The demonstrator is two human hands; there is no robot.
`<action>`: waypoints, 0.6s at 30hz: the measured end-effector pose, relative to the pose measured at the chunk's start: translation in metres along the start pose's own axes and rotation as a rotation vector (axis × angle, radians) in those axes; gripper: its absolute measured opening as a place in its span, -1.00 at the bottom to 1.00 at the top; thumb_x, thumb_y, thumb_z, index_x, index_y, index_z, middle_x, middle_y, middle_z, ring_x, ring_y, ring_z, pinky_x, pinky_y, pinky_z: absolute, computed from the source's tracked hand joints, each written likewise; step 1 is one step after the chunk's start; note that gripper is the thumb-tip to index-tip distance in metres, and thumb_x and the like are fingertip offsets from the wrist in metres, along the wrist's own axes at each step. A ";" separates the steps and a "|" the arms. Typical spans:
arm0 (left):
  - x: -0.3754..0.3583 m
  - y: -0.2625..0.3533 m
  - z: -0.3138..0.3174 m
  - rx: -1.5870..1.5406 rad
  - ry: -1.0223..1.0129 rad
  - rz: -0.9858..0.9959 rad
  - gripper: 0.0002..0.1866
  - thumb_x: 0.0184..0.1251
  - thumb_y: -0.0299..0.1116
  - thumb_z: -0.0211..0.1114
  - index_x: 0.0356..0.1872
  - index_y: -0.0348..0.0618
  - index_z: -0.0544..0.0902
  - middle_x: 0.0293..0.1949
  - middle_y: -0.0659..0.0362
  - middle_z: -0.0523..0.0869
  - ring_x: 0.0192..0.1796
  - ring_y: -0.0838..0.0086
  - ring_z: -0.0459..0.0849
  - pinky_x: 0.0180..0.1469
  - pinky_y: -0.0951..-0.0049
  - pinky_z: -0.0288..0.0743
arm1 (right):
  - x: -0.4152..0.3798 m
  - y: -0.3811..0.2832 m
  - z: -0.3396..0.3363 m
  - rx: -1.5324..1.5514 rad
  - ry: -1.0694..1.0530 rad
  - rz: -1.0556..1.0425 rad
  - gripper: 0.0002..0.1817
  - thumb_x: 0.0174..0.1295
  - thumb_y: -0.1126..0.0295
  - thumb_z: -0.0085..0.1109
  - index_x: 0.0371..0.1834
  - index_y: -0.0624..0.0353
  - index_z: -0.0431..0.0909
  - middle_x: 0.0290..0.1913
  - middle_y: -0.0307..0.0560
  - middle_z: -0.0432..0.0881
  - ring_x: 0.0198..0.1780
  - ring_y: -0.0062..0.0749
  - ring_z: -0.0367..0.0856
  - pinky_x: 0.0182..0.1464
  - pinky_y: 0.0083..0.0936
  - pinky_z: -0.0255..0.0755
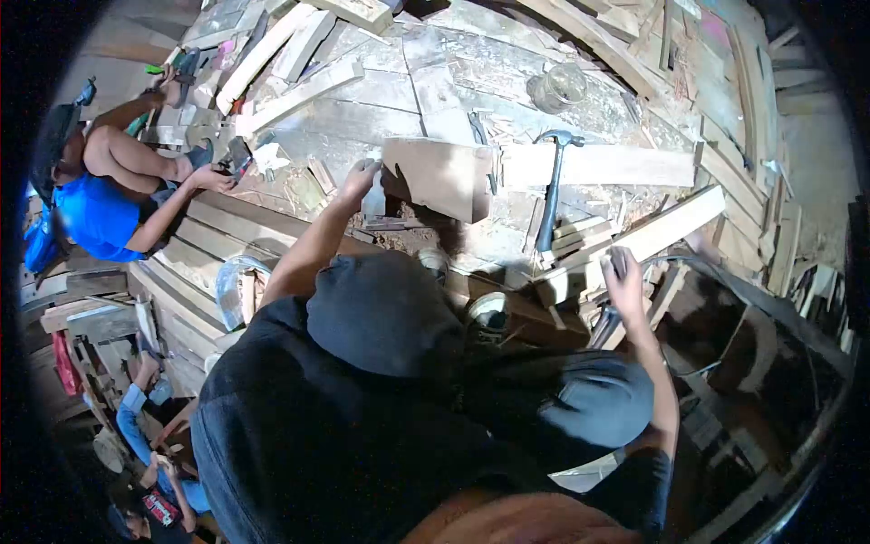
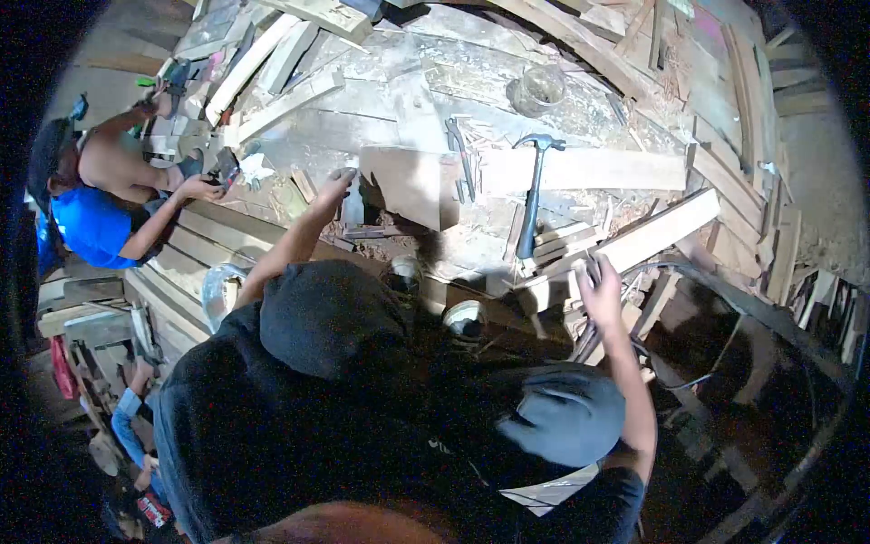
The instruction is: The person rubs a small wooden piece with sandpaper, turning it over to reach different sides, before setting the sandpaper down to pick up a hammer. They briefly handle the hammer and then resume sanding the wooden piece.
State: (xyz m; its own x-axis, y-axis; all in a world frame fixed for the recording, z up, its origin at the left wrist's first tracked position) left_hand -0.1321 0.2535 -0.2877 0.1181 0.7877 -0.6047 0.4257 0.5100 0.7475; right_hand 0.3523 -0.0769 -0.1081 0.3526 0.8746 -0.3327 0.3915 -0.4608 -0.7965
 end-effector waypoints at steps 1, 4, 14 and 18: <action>-0.001 0.004 0.007 -0.064 -0.046 0.071 -0.67 0.42 -0.15 0.20 -0.12 -0.25 0.64 -0.37 0.23 0.59 -0.26 0.52 0.49 -0.19 0.47 0.38 | 0.023 -0.050 0.002 -0.028 -0.017 -0.124 -0.64 0.28 0.46 0.23 0.08 0.39 0.45 -0.03 0.12 0.63 0.02 -0.34 0.62 0.13 -0.43 0.48; 0.029 -0.007 0.018 -0.201 -0.073 0.206 -0.65 0.42 -0.22 0.19 0.01 -0.32 0.59 -0.17 0.17 0.65 -0.09 0.50 0.55 -0.02 0.46 0.44 | 0.087 -0.131 0.054 -0.133 -0.207 -0.197 -0.51 0.21 0.21 0.36 0.08 0.34 0.49 -0.07 0.10 0.67 0.00 -0.26 0.66 0.08 -0.38 0.51; 0.021 0.005 0.028 -0.324 0.005 0.311 -0.72 0.31 -0.35 0.32 -0.05 -0.33 0.60 -0.24 0.21 0.68 -0.24 0.59 0.59 -0.14 0.50 0.50 | 0.145 -0.123 0.201 -0.095 -0.301 0.136 -0.26 0.16 0.01 0.38 0.21 0.42 0.44 0.17 0.18 0.60 0.23 -0.28 0.54 0.29 -0.47 0.33; -0.003 0.027 0.021 -0.485 0.082 0.274 -0.63 0.26 -0.39 0.36 0.01 -0.39 0.57 -0.19 0.15 0.70 -0.15 0.51 0.61 -0.02 0.43 0.50 | 0.149 -0.124 0.202 0.140 -0.320 0.186 -0.32 0.18 0.16 0.40 0.18 0.52 0.42 0.12 0.13 0.61 0.15 -0.34 0.53 0.24 -0.46 0.36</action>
State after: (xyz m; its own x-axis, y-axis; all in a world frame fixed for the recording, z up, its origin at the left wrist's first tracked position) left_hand -0.1021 0.2576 -0.2718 0.0881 0.9282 -0.3615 -0.0739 0.3680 0.9269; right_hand 0.1849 0.1410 -0.1607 0.1156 0.7909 -0.6009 0.2187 -0.6104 -0.7613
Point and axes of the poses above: each hand's wrist, its own x-axis towards the middle knuckle, its own z-axis out of the palm, y = z × x, the point moved 9 cm from there along x, towards the middle knuckle
